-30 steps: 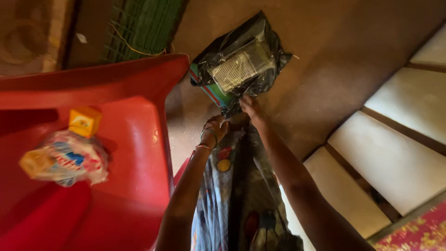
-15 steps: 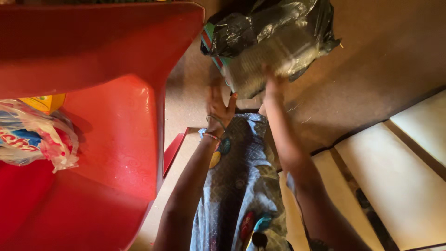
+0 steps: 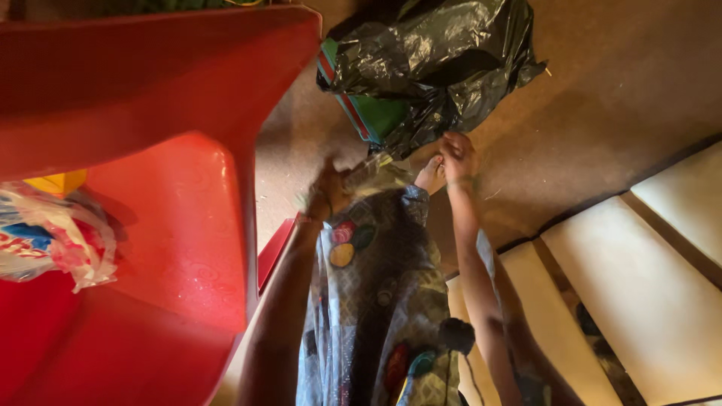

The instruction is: The person wipes a floral-patterned mattress with a cloth, then moves to the floor to organize various items. They handle plastic bags, a green crate, and a roll of tape, placing them into a pile or onto a red chair.

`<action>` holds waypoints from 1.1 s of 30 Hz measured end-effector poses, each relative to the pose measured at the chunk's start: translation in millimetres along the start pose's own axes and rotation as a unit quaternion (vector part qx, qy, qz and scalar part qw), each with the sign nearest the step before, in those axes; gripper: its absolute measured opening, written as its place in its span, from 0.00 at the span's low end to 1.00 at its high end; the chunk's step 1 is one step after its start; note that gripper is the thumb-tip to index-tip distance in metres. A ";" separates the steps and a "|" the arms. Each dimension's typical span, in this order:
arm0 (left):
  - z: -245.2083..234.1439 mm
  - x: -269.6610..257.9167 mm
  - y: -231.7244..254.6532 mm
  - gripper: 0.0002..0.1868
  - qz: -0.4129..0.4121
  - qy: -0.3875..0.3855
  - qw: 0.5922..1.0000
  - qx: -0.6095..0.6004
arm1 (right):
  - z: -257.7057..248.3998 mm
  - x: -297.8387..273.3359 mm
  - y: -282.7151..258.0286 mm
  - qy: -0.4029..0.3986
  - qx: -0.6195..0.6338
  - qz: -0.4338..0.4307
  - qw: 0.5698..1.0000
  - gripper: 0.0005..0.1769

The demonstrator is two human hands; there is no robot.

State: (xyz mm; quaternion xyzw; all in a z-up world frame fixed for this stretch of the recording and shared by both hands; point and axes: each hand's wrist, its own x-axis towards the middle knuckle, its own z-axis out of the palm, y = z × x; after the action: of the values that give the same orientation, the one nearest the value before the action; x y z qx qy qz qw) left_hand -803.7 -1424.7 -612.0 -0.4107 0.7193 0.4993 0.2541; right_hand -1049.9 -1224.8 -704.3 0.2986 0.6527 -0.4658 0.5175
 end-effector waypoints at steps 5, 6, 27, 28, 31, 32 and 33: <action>-50.5 99.4 -24.4 0.20 0.095 0.081 0.930 0.345 | 81.1 36.4 10.9 -0.042 -0.051 0.014 0.998 0.21; -60.1 121.3 -21.7 0.20 0.097 0.091 0.920 0.368 | 93.7 37.5 17.5 -0.056 -0.057 0.013 0.997 0.20; -120.8 -120.6 165.7 0.20 0.111 -0.074 0.853 -0.504 | -126.1 -261.6 -114.1 -0.104 0.046 -0.264 0.958 0.05; -119.1 -128.2 181.5 0.20 0.088 -0.057 0.852 -0.513 | -121.8 -267.1 -121.3 -0.051 -0.010 -0.247 0.968 0.09; -116.7 -151.5 232.4 0.21 0.079 -0.059 0.864 -0.495 | -137.2 -317.3 -135.6 -0.023 -0.002 -0.282 0.959 0.22; -117.1 -179.8 240.3 0.22 0.093 -0.104 0.879 -0.456 | -143.3 -333.4 -134.9 -0.003 -0.023 -0.296 0.955 0.21; -117.2 -196.2 251.0 0.22 0.076 -0.124 0.838 -0.526 | -151.2 -347.6 -135.0 0.018 -0.044 -0.309 0.950 0.21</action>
State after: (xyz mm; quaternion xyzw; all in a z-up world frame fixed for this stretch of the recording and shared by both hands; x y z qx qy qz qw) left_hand -905.8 -1426.1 -288.3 -0.3609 0.3397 0.8673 0.0477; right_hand -1128.2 -1106.3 -327.8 0.0675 0.7418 -0.5687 0.3489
